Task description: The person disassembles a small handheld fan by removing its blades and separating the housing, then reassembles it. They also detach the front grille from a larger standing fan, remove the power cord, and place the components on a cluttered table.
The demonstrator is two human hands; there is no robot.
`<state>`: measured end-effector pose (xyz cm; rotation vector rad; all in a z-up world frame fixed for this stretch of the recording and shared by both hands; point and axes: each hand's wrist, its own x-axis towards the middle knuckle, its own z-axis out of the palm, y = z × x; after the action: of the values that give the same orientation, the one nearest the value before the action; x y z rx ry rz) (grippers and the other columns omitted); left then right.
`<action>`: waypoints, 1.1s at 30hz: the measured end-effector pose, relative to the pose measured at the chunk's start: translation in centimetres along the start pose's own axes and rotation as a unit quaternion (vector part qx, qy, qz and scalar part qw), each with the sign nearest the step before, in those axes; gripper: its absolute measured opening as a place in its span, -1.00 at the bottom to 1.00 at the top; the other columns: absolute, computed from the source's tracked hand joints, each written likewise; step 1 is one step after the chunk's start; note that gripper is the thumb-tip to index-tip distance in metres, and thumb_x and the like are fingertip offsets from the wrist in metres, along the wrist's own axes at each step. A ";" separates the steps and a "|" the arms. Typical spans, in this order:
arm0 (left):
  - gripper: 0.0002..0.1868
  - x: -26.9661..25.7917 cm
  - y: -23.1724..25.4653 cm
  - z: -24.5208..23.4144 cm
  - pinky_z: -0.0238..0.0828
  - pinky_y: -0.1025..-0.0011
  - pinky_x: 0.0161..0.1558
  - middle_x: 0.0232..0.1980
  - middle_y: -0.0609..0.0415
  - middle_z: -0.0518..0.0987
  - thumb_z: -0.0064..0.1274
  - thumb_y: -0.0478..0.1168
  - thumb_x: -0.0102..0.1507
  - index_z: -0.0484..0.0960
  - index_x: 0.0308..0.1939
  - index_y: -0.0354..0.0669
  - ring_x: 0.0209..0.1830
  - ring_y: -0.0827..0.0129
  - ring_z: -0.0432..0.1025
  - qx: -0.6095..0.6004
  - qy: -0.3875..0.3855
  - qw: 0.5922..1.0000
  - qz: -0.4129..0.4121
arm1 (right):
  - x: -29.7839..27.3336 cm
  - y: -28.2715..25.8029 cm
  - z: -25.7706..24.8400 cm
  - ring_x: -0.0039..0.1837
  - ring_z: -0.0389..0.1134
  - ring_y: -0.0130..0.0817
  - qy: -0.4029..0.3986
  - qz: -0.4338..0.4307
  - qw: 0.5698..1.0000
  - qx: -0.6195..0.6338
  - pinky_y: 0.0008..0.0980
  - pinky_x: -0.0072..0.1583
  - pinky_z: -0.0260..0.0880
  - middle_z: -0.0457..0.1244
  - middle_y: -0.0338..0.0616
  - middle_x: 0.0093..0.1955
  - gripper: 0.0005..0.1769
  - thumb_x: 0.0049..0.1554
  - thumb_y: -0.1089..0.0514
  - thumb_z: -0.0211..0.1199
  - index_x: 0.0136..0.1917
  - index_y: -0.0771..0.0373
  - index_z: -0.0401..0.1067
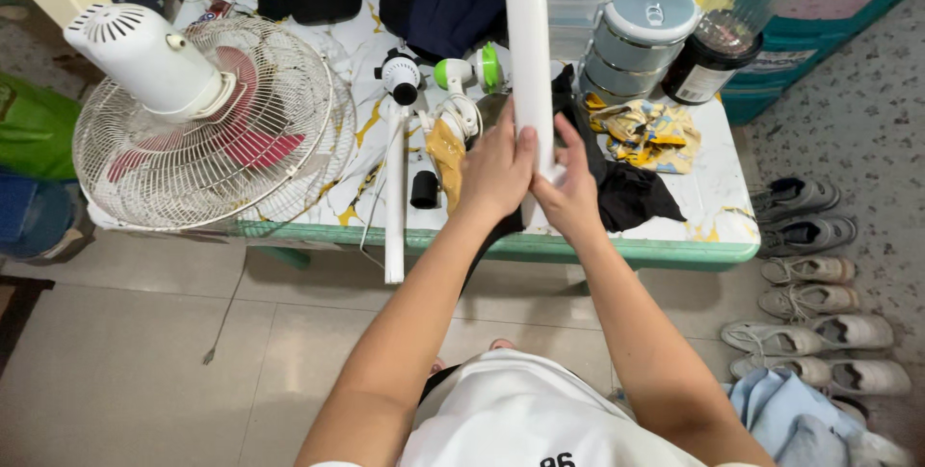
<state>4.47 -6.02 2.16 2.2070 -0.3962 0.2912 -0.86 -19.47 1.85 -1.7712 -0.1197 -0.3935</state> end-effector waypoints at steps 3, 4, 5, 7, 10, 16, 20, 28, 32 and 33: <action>-0.40 -1.7 1.7 -1.1 0.39 -0.18 -0.02 -0.09 -0.16 0.68 -0.26 0.28 0.36 0.64 0.01 -0.09 -0.05 -0.17 0.54 0.216 -0.034 0.975 -0.047 | 0.8 1.1 -1.0 0.17 0.39 -0.38 0.074 -0.032 0.996 -0.039 -0.40 0.23 0.42 0.33 -0.06 0.17 0.00 0.11 0.28 0.33 0.69 0.23 -0.10; -0.40 -1.9 1.8 -1.2 0.42 -0.15 -0.09 -0.15 -0.16 0.67 -0.27 0.29 0.37 0.64 -0.04 -0.10 -0.12 -0.16 0.56 0.204 -0.048 0.977 -0.035 | 1.8 1.3 -1.4 0.18 0.40 -0.39 0.089 -0.037 0.995 -0.026 -0.40 0.24 0.44 0.32 -0.06 0.20 0.01 0.11 0.29 0.30 0.70 0.22 -0.13; -0.40 -2.1 1.8 -1.2 0.45 -0.12 -0.15 -0.22 -0.17 0.67 -0.29 0.30 0.39 0.63 -0.09 -0.11 -0.19 -0.15 0.57 0.192 -0.062 0.979 -0.024 | 2.7 1.2 -1.9 0.15 0.37 -0.35 0.108 -0.040 0.991 -0.065 -0.38 0.22 0.43 0.33 -0.05 0.23 0.03 0.09 0.30 0.32 0.71 0.18 -0.12; -0.37 -3.1 1.6 -0.5 0.50 -0.06 -0.21 -0.30 -0.17 0.66 -0.29 0.34 0.40 0.63 -0.18 -0.09 -0.27 -0.13 0.58 0.191 -0.103 0.976 0.000 | 4.7 0.7 -3.7 0.09 0.31 -0.28 0.149 -0.044 0.977 -0.143 -0.35 0.19 0.41 0.36 -0.02 0.28 0.08 0.06 0.33 0.36 0.71 0.10 -0.09; -0.31 -5.5 0.9 0.3 0.50 -0.02 -0.24 -0.35 -0.16 0.65 -0.27 0.43 0.36 0.64 -0.25 -0.07 -0.30 -0.11 0.59 0.206 -0.144 0.968 -0.002 | 10.1 -0.8 -8.7 0.54 0.20 -0.16 0.250 -0.261 0.924 -0.124 -0.33 0.52 0.28 0.02 0.11 0.64 0.12 0.14 0.44 0.33 0.77 0.04 -0.18; -0.21 2.8 2.4 -4.1 0.43 -0.08 -0.25 -0.34 -0.16 0.66 -0.29 0.52 0.26 0.55 -0.09 -0.15 -0.27 -0.15 0.57 0.128 -0.036 0.990 -0.052 | 8.2 0.4 -9.5 0.52 0.27 -0.29 0.101 -0.113 0.981 -0.122 -0.34 0.47 0.28 0.18 0.09 0.62 -0.04 0.15 0.33 0.33 0.72 0.11 0.02; -0.34 7.3 4.7 -9.4 0.50 0.16 -0.02 -0.01 -0.19 0.61 0.04 0.28 0.34 0.39 0.16 -0.25 -0.05 -0.03 0.57 -0.107 0.100 0.985 0.090 | 4.0 2.4 -7.3 0.40 0.27 -0.34 0.039 0.055 0.997 -0.026 -0.44 0.38 0.19 0.24 -0.05 0.50 -0.08 0.13 0.22 0.29 0.69 0.11 0.03; -0.46 4.7 1.0 -5.4 0.35 0.13 0.26 0.27 -0.06 0.45 0.32 -0.40 0.08 0.53 0.13 -0.14 0.28 -0.08 0.39 -0.026 0.116 0.981 0.151 | 3.0 4.7 -6.6 0.30 0.31 -0.29 -0.003 0.294 0.951 0.099 -0.36 0.29 0.27 0.28 0.00 0.35 -0.16 0.16 0.04 0.22 0.65 0.05 0.05; -0.45 0.8 -3.5 0.5 0.33 0.15 0.34 0.47 -0.09 0.29 0.15 -0.54 0.07 0.53 0.13 -0.08 0.46 -0.06 0.24 -0.024 0.043 0.995 0.082 | 3.6 6.2 -3.0 0.38 0.29 -0.32 -0.009 0.341 0.927 0.159 -0.38 0.31 0.24 0.23 -0.08 0.46 -0.15 0.17 -0.05 0.21 0.65 0.05 0.00; -0.44 0.2 -4.7 1.4 0.24 0.09 0.39 0.50 -0.13 0.25 0.16 -0.56 0.05 0.52 0.11 -0.10 0.52 -0.12 0.15 0.006 0.046 0.994 0.099 | 3.8 6.8 -2.3 0.40 0.26 -0.31 -0.008 0.352 0.922 0.161 -0.37 0.32 0.24 0.21 -0.07 0.48 -0.14 0.18 -0.06 0.21 0.66 0.06 -0.01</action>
<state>6.50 -4.38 -1.96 2.1588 -0.5654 0.5006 4.20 -23.76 -2.76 -1.3757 0.4152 0.1610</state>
